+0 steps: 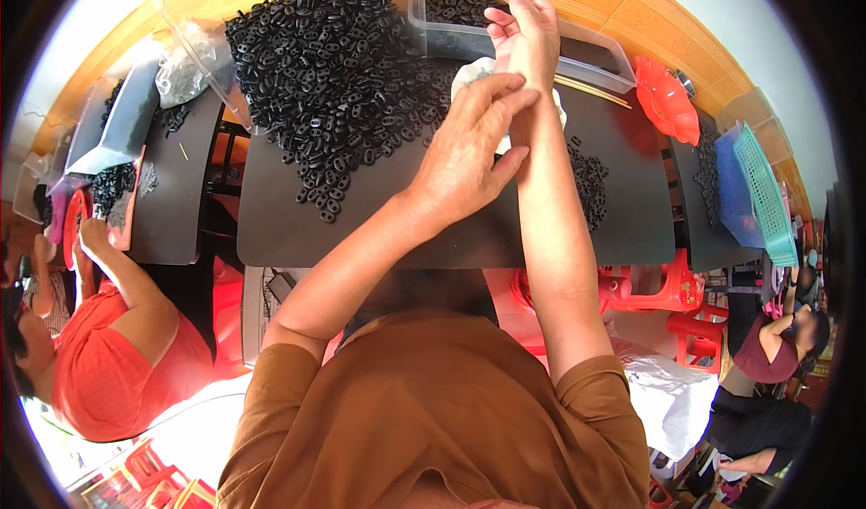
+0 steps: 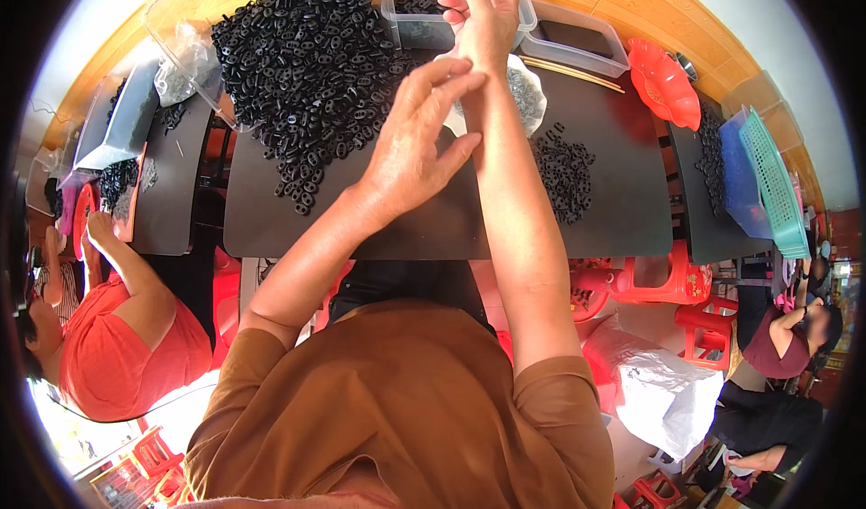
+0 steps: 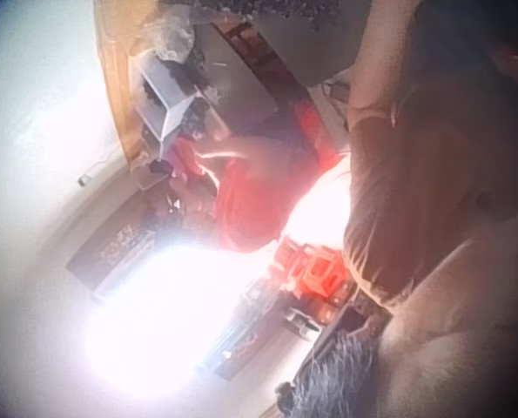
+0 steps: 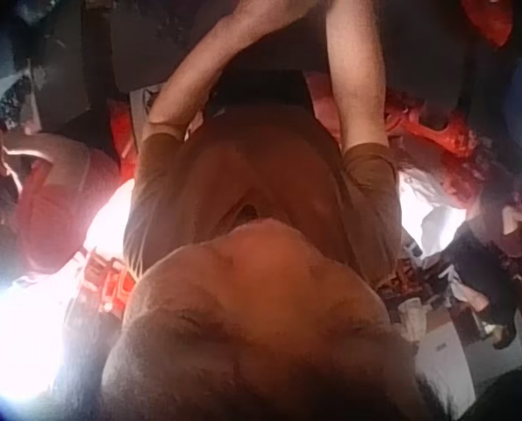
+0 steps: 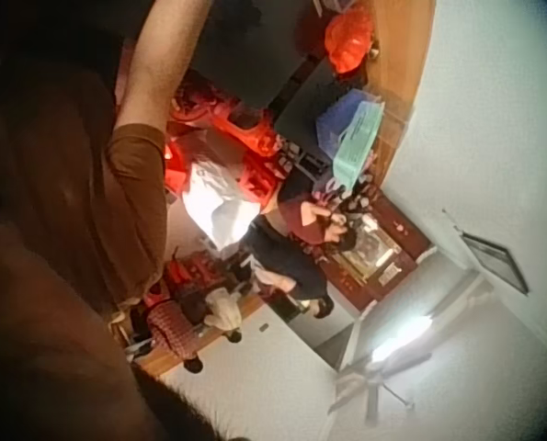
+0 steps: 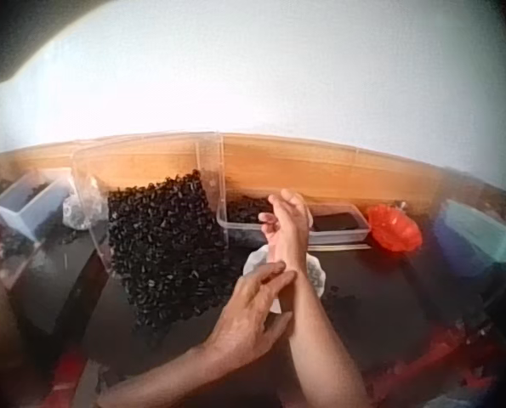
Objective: The person sits at a table and assembles small black plastic components by hand. They pick up a black plastic piece and a metal pin from a bowl, insert the pin into the plastic piece, and place the assembled unit on the table. The process is repeated continuously throughout the clip.
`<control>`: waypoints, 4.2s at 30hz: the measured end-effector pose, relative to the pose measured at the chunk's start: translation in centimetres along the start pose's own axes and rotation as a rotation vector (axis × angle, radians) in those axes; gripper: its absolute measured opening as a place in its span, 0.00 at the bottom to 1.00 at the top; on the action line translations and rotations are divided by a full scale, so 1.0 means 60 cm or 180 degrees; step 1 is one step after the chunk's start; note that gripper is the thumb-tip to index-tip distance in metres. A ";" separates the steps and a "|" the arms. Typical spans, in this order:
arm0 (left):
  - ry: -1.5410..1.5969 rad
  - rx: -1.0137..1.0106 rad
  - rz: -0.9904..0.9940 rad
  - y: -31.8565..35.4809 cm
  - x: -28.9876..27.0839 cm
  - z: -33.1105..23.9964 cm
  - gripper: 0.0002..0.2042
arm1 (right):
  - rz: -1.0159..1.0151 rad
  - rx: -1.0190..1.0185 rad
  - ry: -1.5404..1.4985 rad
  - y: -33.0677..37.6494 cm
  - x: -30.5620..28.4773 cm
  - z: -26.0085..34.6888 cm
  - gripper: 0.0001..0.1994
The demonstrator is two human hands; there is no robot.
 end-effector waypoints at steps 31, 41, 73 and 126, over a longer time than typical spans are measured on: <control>-0.0224 0.0287 0.0273 0.022 0.004 0.008 0.32 | -0.0317 0.0146 0.0120 0.022 -0.021 -0.016 0.24; -0.0069 0.0156 0.0058 0.015 0.006 0.009 0.26 | -0.0501 0.0066 0.0231 0.033 -0.017 -0.010 0.25; 0.0017 -0.0231 -0.0044 0.011 -0.002 0.011 0.21 | -0.0714 0.0022 0.0639 0.040 -0.035 -0.020 0.24; 0.0322 -0.0197 0.0067 0.073 0.021 -0.001 0.20 | -0.0946 -0.0054 0.0363 0.079 -0.010 -0.009 0.22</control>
Point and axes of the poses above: each hand's wrist, its own y-axis away from the middle knuckle, its own x-axis out of the palm, z = x × y, the point moved 1 cm from there along -y, towards the middle knuckle, and after that the axes turned 2 degrees about x, right-handed, at the moved point
